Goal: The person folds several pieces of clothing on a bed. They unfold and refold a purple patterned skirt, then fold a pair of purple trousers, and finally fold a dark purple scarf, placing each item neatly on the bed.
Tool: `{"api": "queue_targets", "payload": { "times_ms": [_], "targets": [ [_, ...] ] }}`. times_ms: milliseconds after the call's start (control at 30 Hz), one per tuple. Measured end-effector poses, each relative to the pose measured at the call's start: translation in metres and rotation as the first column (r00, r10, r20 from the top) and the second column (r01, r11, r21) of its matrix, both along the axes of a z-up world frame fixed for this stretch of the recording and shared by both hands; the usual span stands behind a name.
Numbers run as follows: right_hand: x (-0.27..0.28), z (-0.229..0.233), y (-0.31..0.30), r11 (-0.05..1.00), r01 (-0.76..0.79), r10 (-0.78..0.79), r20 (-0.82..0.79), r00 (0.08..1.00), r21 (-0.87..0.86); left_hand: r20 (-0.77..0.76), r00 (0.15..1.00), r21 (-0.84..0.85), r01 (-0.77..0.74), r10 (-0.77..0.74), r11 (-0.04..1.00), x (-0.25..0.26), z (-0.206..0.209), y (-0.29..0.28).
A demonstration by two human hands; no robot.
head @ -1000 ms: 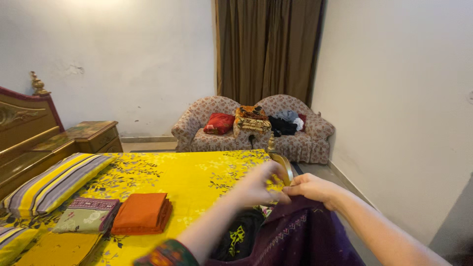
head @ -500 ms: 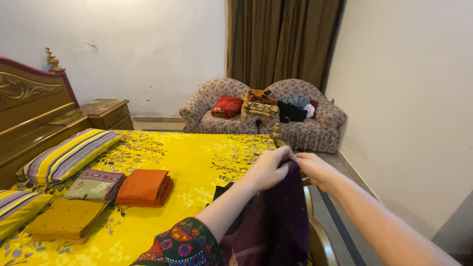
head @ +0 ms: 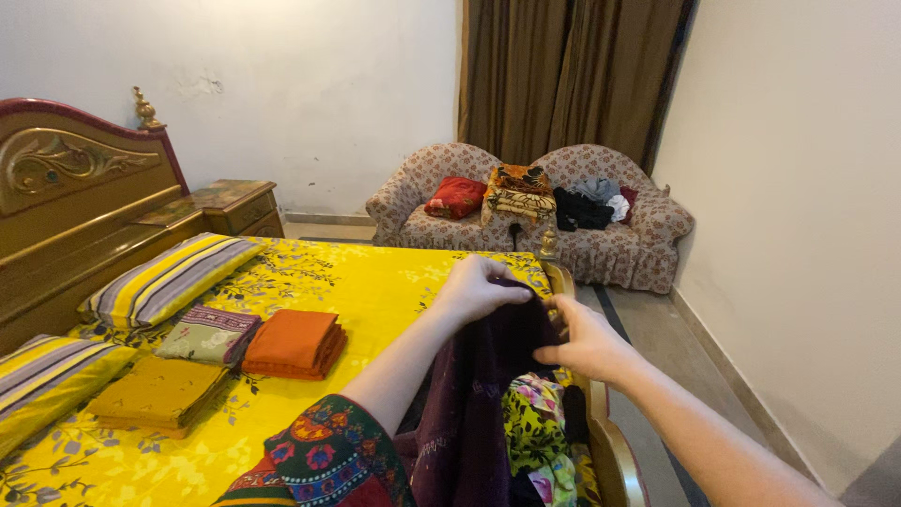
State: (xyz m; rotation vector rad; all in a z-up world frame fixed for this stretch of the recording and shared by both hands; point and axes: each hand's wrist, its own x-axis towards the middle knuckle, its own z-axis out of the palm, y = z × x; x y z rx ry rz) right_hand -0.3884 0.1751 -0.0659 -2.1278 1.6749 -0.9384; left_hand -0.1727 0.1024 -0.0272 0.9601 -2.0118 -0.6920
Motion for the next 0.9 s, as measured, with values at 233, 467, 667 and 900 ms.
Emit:
{"api": "queue_targets", "payload": {
  "times_ms": [233,467,667,900],
  "targets": [
    [-0.013,0.010,-0.023,0.995,-0.099,0.093,0.417,0.904,-0.008,-0.174,0.980,0.183,0.133,-0.101,0.974,0.057,0.016,-0.009],
    [0.019,0.056,-0.025,0.999,-0.031,0.041,0.476,0.878,-0.029,-0.256,0.943,0.187,0.263,-0.212,0.946,0.098,0.020,-0.011],
    [0.041,0.084,-0.047,0.992,-0.017,0.085,0.575,0.814,-0.123,-0.212,0.921,0.244,0.373,-0.326,0.895,0.113,-0.019,-0.033],
    [0.016,0.080,-0.044,0.945,0.213,-0.019,0.607,0.794,-0.249,0.028,0.932,0.460,0.310,-0.362,0.832,0.139,-0.157,-0.038]
  ]
}}
